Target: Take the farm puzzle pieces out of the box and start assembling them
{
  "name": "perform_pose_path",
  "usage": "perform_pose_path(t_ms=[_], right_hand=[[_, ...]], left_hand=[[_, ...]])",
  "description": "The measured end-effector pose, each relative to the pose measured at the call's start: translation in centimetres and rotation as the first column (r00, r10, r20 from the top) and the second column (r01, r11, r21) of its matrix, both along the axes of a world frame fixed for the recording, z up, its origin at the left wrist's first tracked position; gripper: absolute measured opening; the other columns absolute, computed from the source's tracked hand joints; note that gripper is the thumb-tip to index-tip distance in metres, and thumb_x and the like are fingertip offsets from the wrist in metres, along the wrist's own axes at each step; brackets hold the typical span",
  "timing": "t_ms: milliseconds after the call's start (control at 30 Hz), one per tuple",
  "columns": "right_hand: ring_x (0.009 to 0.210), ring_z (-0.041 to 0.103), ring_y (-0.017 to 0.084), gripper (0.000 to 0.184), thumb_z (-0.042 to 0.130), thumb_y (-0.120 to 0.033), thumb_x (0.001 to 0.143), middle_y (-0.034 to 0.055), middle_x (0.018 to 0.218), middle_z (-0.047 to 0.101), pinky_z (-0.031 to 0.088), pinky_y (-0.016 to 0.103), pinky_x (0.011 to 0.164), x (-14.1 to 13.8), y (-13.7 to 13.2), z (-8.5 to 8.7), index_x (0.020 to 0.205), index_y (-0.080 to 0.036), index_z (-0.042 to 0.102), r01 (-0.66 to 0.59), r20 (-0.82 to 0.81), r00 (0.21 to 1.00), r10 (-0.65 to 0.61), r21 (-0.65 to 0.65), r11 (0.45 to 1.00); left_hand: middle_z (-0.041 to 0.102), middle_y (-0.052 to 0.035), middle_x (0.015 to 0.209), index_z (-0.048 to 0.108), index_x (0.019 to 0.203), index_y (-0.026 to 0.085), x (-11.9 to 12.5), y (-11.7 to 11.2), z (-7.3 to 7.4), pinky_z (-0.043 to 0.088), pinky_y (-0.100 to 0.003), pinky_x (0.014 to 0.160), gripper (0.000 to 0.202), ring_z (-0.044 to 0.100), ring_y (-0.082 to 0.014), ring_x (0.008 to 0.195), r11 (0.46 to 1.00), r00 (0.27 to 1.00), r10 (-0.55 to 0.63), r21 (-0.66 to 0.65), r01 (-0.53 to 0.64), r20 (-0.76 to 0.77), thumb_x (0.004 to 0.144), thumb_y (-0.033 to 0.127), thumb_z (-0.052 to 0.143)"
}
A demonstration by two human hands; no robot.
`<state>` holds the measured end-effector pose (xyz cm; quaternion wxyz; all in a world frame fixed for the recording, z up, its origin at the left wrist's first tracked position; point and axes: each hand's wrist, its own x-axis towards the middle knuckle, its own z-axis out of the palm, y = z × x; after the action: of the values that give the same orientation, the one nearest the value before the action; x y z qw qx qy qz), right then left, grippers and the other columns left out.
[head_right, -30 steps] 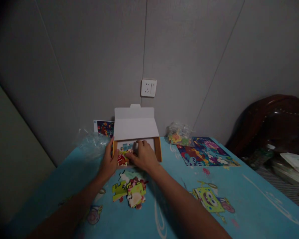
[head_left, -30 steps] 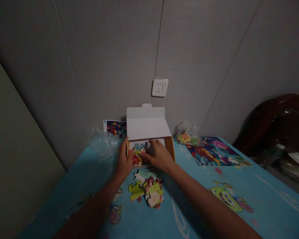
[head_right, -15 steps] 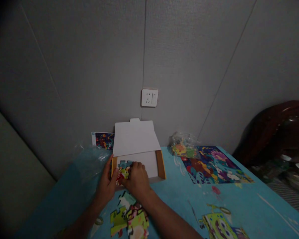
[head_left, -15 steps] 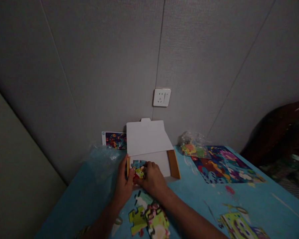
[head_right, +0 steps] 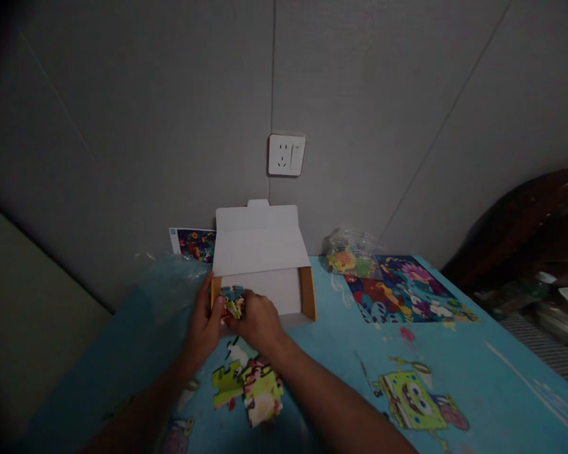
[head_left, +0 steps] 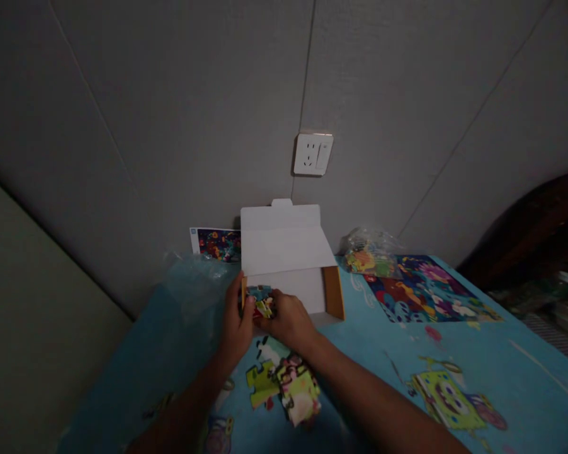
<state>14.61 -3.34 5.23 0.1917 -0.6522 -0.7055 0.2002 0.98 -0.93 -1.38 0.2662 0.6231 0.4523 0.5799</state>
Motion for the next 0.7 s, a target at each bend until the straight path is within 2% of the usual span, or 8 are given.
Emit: perform_pose_path(t_ms=[200,333,533,700], right_hand=[[0.078,0.068,0.02,0.037,0.072,-0.032,0.07,0.0071,0.091,0.074,0.044,0.024,0.061,1.4,1.1,0.3,0.103,-0.015,0.065,-0.127,-0.127,0.985,0.119,-0.051,0.991],[0.078,0.067,0.019,0.041,0.075,-0.034,0.071,0.0072,0.092,0.074,0.045,0.025,0.062,3.6,1.5,1.1,0.105,-0.014,0.066,-0.075,-0.202,0.977,0.072,-0.006,0.997],[0.075,0.067,0.02,0.04,0.08,-0.033,0.064,0.0065,0.086,0.073,0.044,0.025,0.059,5.9,1.0,3.6,0.096,-0.013,0.069,-0.101,-0.178,0.98,0.089,-0.06,0.993],[0.072,0.065,0.018,0.036,0.081,-0.033,0.063,0.0015,0.081,0.072,0.043,0.023,0.059,5.5,-0.3,5.9,0.093,-0.016,0.07,-0.255,-0.199,0.952,0.234,-0.087,0.963]], left_hand=[[0.039,-0.0061,0.153,0.037,0.146,0.025,-0.3,-0.2,-0.1,0.026,-0.039,0.118,0.049,0.036,-0.0214,0.141,0.997,0.997,-0.07,0.015,0.071,-0.01,0.098,0.033,0.041],[0.039,-0.0068,0.153,0.035,0.148,0.025,-0.4,-0.3,0.1,0.026,-0.038,0.119,0.05,0.036,-0.0209,0.141,0.998,0.998,-0.067,-0.006,0.067,-0.016,0.099,0.034,0.039],[0.036,-0.006,0.154,0.034,0.148,0.025,-0.3,-0.2,0.1,0.024,-0.035,0.119,0.05,0.03,-0.0198,0.144,0.998,0.998,-0.051,-0.021,0.051,-0.034,0.1,0.036,0.038],[0.036,-0.0047,0.154,0.033,0.149,0.027,-0.4,-0.4,0.2,0.024,-0.037,0.12,0.05,0.032,-0.0206,0.143,0.997,0.996,-0.075,0.003,0.076,-0.039,0.1,0.034,0.038]])
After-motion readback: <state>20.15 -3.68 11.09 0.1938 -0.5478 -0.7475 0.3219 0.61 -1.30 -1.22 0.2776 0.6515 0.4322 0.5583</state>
